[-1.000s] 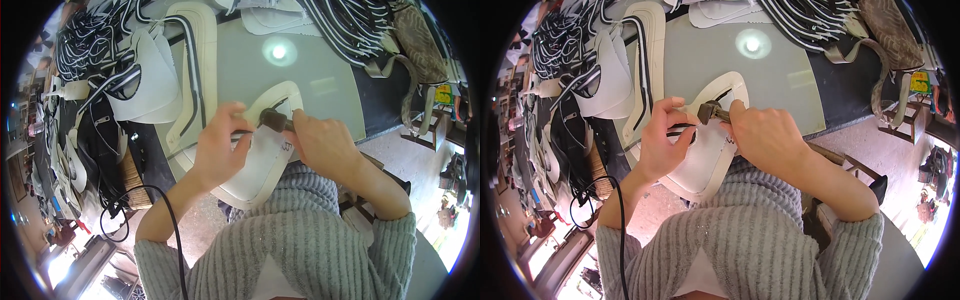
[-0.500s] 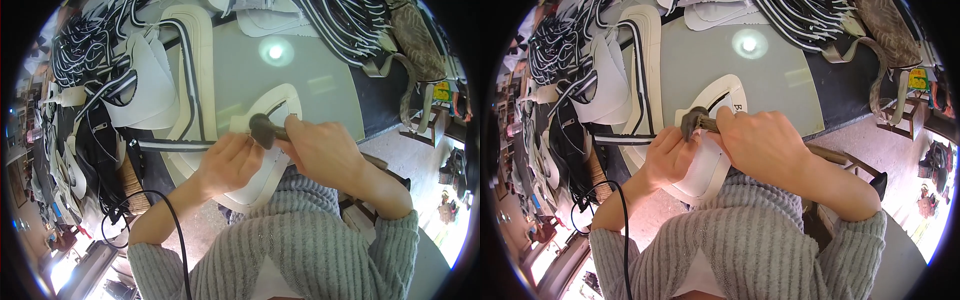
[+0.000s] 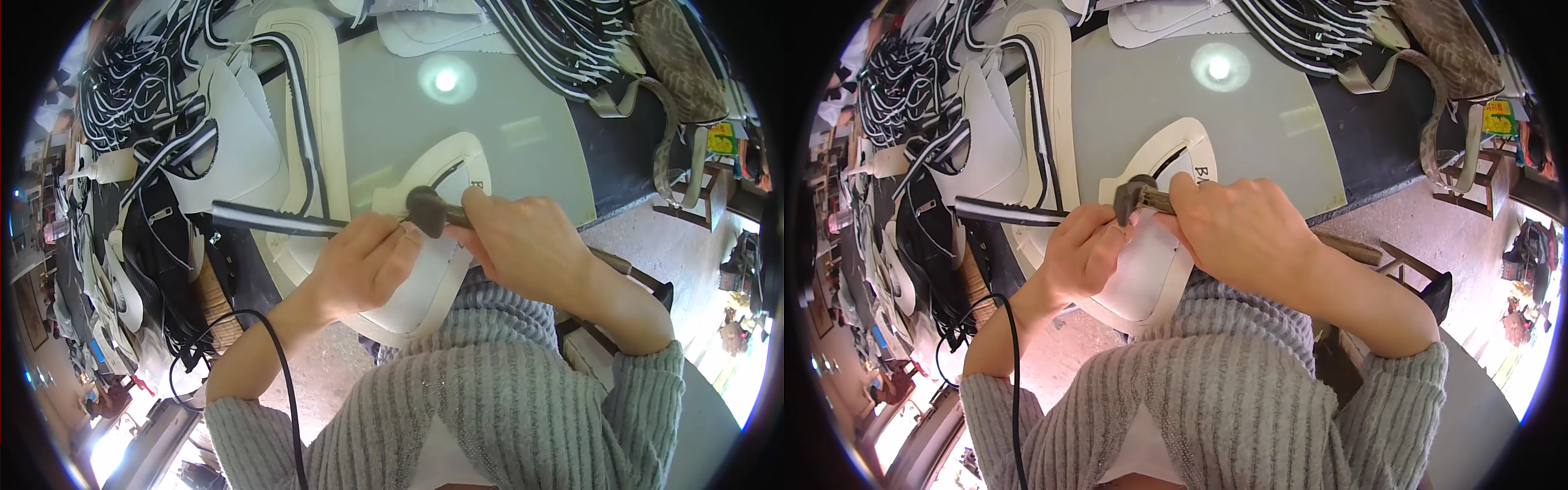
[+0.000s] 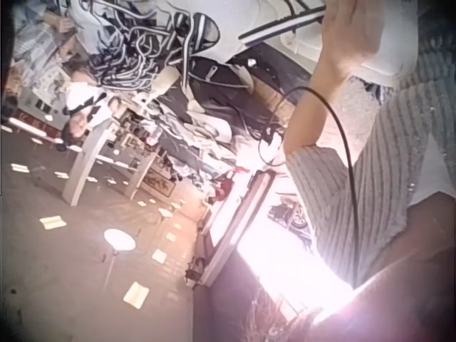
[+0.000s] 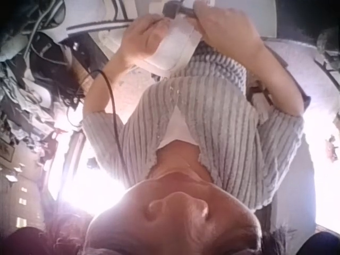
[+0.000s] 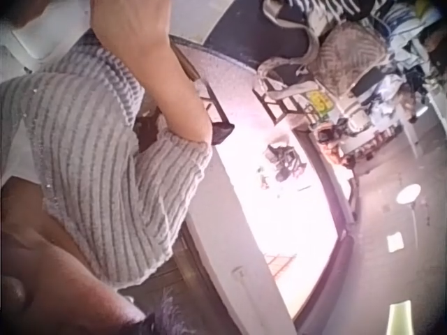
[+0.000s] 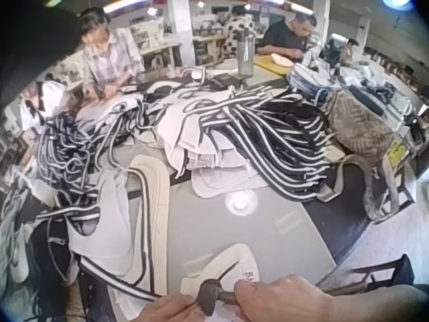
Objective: The recorder is using a hammer to flatten and shape shoe upper components against a plastic template on a workbench.
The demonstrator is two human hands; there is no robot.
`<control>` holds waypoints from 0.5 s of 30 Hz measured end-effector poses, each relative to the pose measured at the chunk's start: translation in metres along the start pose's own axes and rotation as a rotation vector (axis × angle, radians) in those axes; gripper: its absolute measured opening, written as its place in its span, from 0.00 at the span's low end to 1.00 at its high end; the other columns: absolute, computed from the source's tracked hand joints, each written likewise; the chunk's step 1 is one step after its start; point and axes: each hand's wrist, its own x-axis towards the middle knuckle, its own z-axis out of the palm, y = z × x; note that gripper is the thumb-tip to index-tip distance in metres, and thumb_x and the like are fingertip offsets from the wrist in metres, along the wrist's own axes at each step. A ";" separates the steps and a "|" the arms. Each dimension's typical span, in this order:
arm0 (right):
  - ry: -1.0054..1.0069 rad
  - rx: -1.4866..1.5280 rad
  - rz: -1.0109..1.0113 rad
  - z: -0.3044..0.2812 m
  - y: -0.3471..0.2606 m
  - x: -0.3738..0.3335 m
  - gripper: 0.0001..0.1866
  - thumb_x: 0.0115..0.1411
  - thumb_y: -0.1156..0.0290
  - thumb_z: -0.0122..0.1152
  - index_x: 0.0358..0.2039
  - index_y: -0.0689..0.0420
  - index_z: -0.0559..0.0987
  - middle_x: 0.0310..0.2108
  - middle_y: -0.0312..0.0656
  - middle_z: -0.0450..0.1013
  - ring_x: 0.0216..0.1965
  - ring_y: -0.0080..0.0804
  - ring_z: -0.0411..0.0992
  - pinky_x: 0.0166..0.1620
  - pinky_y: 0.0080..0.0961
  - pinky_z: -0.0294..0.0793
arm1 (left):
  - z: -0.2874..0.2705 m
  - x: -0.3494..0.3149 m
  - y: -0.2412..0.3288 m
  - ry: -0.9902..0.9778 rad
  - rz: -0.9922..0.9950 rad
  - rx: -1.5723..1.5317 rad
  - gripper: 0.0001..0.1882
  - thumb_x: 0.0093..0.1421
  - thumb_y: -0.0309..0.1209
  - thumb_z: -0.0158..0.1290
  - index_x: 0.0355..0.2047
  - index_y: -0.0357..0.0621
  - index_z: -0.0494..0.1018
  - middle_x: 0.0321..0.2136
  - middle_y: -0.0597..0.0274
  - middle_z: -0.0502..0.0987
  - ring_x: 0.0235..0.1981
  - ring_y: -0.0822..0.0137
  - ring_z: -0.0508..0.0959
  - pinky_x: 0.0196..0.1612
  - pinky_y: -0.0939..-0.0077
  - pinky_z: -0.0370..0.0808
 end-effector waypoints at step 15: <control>-0.028 -0.031 -0.002 0.014 0.000 -0.002 0.20 0.67 0.55 0.54 0.28 0.62 0.69 0.15 0.46 0.73 0.19 0.45 0.76 0.21 0.36 0.74 | -0.011 -0.010 -0.023 -0.021 -0.089 -0.237 0.25 0.43 0.08 0.58 0.42 0.37 0.70 0.32 0.52 0.77 0.29 0.54 0.79 0.29 0.67 0.77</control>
